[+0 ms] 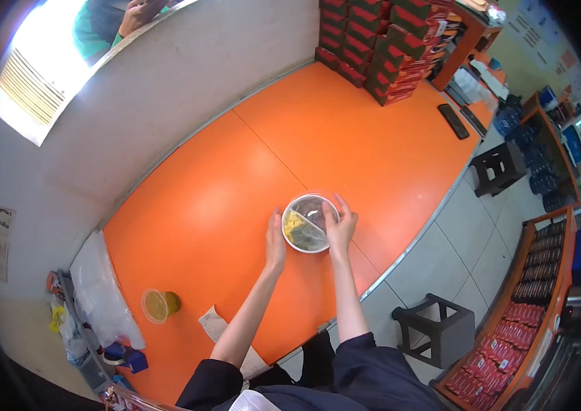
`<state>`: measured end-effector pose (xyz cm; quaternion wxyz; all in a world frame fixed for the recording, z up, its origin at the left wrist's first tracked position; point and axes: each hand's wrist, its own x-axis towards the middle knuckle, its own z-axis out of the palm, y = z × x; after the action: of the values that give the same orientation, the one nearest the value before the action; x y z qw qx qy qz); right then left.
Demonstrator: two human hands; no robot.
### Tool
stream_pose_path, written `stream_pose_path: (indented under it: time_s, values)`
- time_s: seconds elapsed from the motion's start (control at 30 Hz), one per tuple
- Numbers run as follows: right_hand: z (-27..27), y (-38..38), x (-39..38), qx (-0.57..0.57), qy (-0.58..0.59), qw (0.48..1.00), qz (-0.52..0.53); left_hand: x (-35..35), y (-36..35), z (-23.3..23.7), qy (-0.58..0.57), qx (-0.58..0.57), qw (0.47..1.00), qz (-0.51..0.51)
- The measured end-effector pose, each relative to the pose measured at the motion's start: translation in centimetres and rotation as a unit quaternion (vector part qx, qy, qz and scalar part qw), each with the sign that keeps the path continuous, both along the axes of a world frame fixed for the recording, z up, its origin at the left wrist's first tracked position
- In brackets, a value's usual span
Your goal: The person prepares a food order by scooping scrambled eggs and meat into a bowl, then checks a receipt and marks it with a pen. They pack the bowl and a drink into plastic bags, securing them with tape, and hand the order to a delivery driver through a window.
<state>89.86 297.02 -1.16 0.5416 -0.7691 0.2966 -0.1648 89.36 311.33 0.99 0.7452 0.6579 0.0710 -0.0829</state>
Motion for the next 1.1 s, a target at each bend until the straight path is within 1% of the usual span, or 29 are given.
stream_pose_path:
  time_s: [0.03, 0.07, 0.13, 0.17, 0.2, 0.23, 0.27, 0.37, 0.4, 0.43, 0.53, 0.63, 0.73, 0.8, 0.87, 0.97, 1.07, 1.1]
  values:
    - [1.2, 0.9, 0.1, -0.064, 0.016, 0.998, 0.011, 0.5, -0.4, 0.6, 0.002, -0.007, 1.0, -0.004]
    - [2.0, 1.7, -0.2, -0.129, 0.033, 0.991, 0.023, 0.4, -0.9, 0.6, 0.003, 0.028, 0.999, 0.047]
    - [2.0, 2.4, -1.5, -0.093, 0.024, 0.994, 0.049, -0.5, -1.7, 0.9, 0.006, 0.098, 0.984, 0.148]
    - [2.2, 2.6, -2.2, -0.08, 0.024, 0.995, 0.062, -1.1, -1.6, 1.4, 0.017, 0.11, 0.98, 0.165]
    - [2.3, 2.8, -2.6, -0.066, 0.024, 0.995, 0.075, -1.7, -1.3, 1.1, 0.022, 0.078, 0.982, 0.169]
    - [2.3, 2.3, -2.9, -0.079, 0.013, 0.991, 0.104, -2.6, -0.8, 0.7, 0.027, 0.048, 0.984, 0.172]
    - [2.3, 2.3, -3.6, -0.057, 0.035, 0.991, 0.118, -3.7, -0.2, 0.4, 0.035, 0.018, 0.984, 0.176]
    - [2.8, 2.8, -5.3, 0.008, 0.086, 0.985, 0.148, -6.0, 0.4, 1.0, 0.035, 0.209, 0.963, 0.164]
    - [2.8, 3.2, -5.7, -0.001, 0.08, 0.987, 0.14, -6.4, 0.2, 1.6, 0.036, 0.268, 0.95, 0.156]
    - [3.0, 3.9, -6.1, -0.009, 0.073, 0.988, 0.132, -6.5, -0.2, 2.7, 0.08, 0.259, 0.946, 0.178]
    - [1.6, 6.5, -7.2, -0.011, 0.019, 0.995, 0.095, -6.7, -0.4, 1.5, 0.071, 0.147, 0.943, 0.289]
    - [1.4, 7.6, -8.3, -0.028, 0.003, 0.996, 0.09, -6.8, 0.9, 0.2, 0.11, 0.098, 0.935, 0.321]
    - [-0.6, 5.8, -8.8, 0.097, 0.001, 0.989, 0.114, -7.1, 1.2, -1.8, 0.037, 0.1, 0.935, 0.339]
    - [1.8, 3.9, -7.0, 0.099, 0.153, 0.963, 0.198, -7.1, 1.6, -2.0, 0.061, 0.133, 0.94, 0.309]
    - [2.2, 3.0, -4.8, 0.008, 0.169, 0.956, 0.241, -6.6, 2.5, -1.4, 0.037, 0.074, 0.973, 0.214]
    - [0.4, 4.4, -4.4, 0.02, 0.03, 0.984, 0.177, -6.9, 2.9, -1.3, -0.053, 0.188, 0.958, 0.211]
    - [1.2, 5.0, -5.2, -0.13, -0.018, 0.975, 0.179, -9.2, 1.5, 0.0, 0.041, 0.103, 0.955, 0.276]
    - [2.1, 4.8, -5.0, -0.149, 0.023, 0.96, 0.236, -9.0, 1.9, 0.6, 0.057, 0.095, 0.955, 0.275]
